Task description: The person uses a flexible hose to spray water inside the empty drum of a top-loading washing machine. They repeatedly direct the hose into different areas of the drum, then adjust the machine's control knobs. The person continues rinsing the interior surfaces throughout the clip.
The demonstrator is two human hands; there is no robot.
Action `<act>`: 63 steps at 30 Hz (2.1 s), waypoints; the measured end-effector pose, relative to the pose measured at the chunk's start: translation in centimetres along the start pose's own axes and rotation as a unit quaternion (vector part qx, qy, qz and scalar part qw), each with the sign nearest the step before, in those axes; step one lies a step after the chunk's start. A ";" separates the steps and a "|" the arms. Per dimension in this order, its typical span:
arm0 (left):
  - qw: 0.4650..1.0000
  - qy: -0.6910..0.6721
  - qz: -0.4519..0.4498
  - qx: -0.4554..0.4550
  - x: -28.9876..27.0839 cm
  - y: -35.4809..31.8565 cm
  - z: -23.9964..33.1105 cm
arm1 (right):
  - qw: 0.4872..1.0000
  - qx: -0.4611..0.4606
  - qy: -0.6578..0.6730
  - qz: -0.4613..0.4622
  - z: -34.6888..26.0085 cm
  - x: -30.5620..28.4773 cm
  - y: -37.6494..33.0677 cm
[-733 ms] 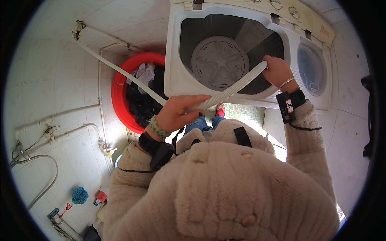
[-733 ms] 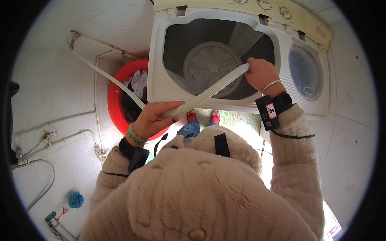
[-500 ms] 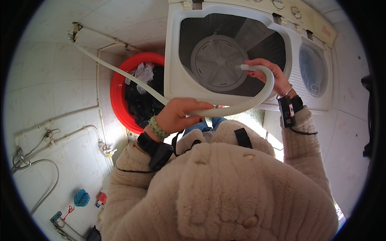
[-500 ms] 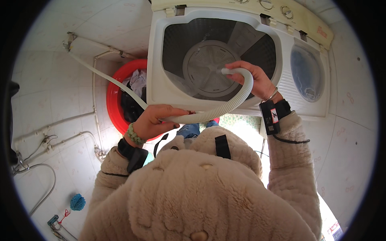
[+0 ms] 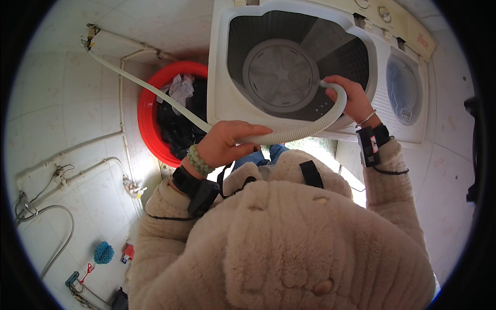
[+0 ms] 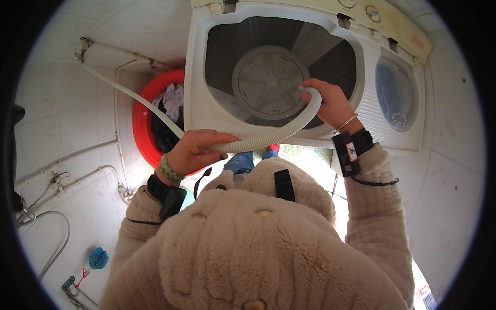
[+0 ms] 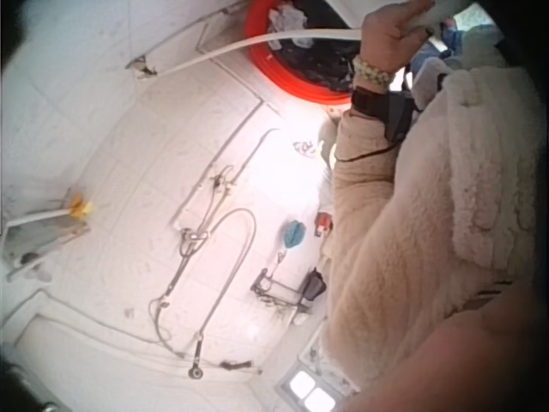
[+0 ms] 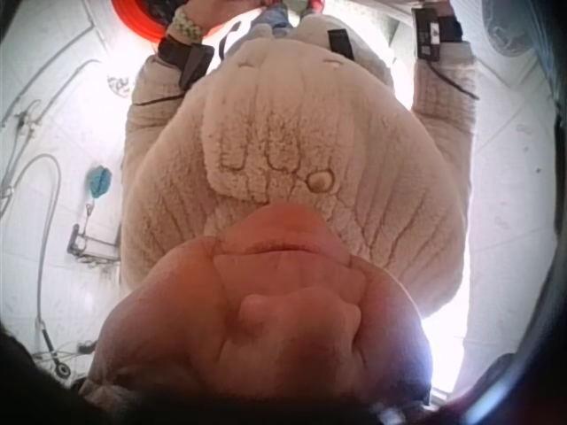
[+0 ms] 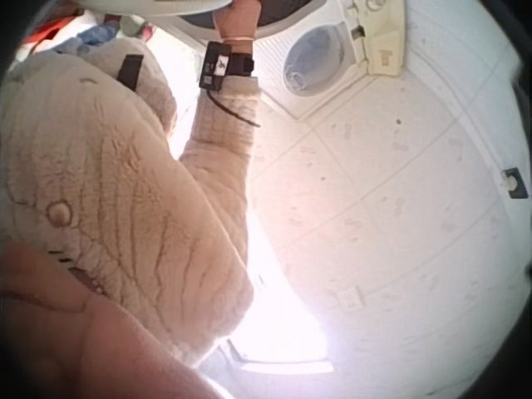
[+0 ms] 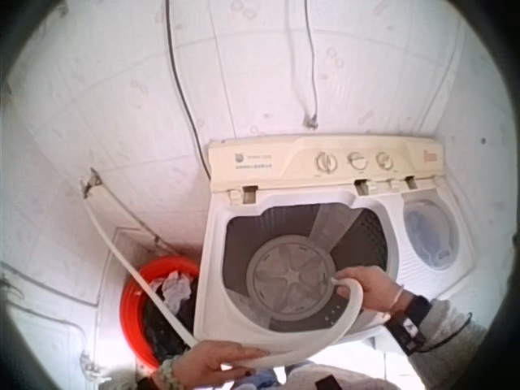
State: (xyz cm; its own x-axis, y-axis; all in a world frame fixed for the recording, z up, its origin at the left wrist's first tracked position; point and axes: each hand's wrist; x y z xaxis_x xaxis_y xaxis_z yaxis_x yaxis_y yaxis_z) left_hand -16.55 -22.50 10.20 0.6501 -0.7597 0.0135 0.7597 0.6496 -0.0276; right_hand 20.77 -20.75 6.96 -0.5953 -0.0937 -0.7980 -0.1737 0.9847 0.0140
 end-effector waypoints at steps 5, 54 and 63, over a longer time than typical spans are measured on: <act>0.998 0.052 -0.001 -0.030 -0.2 0.1 -0.1 | 0.998 0.017 -0.043 0.050 0.7 0.7 -0.9; 0.979 0.171 0.109 -0.001 -2.3 0.1 -1.2 | 0.954 -0.023 -0.159 0.252 -1.4 1.4 1.5; 0.920 0.349 0.134 0.113 -2.0 1.3 -3.4 | 0.928 0.139 -0.345 -0.006 -2.5 0.5 -3.0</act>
State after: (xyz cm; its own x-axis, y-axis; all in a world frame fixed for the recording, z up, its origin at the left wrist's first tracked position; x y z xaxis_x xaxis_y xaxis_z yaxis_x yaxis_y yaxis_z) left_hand -16.96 -20.22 6.73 0.7081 -0.3530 -0.6115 0.6079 0.7453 0.2737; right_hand 19.04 -24.16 8.01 0.0664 -0.0827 -0.9944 0.0900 0.9930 -0.0766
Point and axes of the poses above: each hand's wrist, its own y-axis towards the middle knuckle, its own x-axis out of the palm, z = x × y, and after that the axes turned 15 degrees about -y, right-handed
